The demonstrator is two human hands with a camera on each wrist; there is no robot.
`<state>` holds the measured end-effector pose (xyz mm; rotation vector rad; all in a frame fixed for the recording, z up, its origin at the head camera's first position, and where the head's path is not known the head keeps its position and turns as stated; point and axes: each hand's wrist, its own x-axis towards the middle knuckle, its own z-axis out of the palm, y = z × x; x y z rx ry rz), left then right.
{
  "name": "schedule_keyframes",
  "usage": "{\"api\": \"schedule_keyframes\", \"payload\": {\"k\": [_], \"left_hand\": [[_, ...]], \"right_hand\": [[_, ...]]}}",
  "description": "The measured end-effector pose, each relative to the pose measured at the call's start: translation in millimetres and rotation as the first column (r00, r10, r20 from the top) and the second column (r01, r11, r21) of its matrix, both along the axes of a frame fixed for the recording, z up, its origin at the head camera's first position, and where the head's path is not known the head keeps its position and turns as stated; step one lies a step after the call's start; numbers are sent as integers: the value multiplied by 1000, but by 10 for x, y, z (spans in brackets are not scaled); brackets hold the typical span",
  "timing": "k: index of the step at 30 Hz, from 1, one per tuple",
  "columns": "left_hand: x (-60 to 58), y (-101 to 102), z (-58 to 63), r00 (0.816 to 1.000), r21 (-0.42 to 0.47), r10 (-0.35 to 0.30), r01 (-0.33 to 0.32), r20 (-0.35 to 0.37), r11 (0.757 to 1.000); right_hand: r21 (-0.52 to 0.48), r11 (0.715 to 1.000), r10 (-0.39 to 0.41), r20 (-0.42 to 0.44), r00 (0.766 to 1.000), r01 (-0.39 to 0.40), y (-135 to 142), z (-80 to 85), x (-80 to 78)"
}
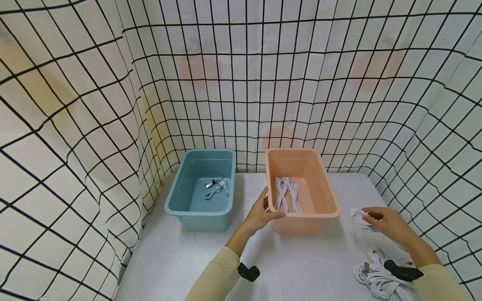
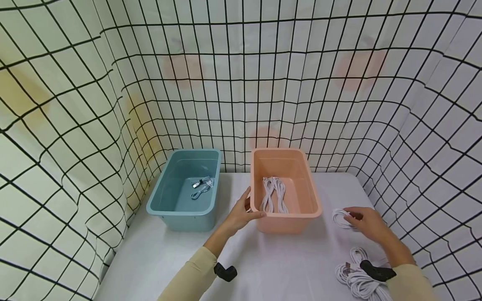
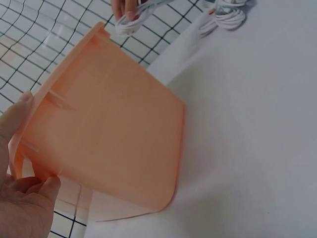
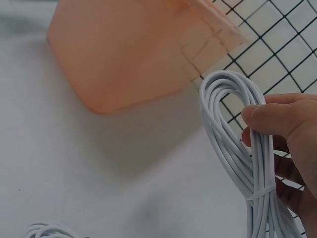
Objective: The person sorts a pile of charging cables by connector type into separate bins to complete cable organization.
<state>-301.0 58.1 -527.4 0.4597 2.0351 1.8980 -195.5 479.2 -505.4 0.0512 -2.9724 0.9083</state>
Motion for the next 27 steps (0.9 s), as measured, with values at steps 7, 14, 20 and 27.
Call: {"api": "schedule_keyframes", "payload": {"k": [7, 14, 20, 27], "left_hand": [[-4, -2, -4, 1000, 21, -12, 12, 2, 1000], [-12, -6, -8, 1000, 18, -5, 5, -4, 1000], [-4, -16, -11, 1000, 19, -16, 16, -5, 1000], [-8, -10, -4, 1000, 25, -14, 14, -12, 1000]], "right_hand": [[78, 997, 21, -23, 1000, -19, 2, 227, -157], [119, 992, 42, -52, 998, -36, -87, 557, -348], [134, 988, 92, -68, 993, -82, -186, 757, -526], [170, 978, 142, -93, 985, -124, -330, 959, -737]]}}
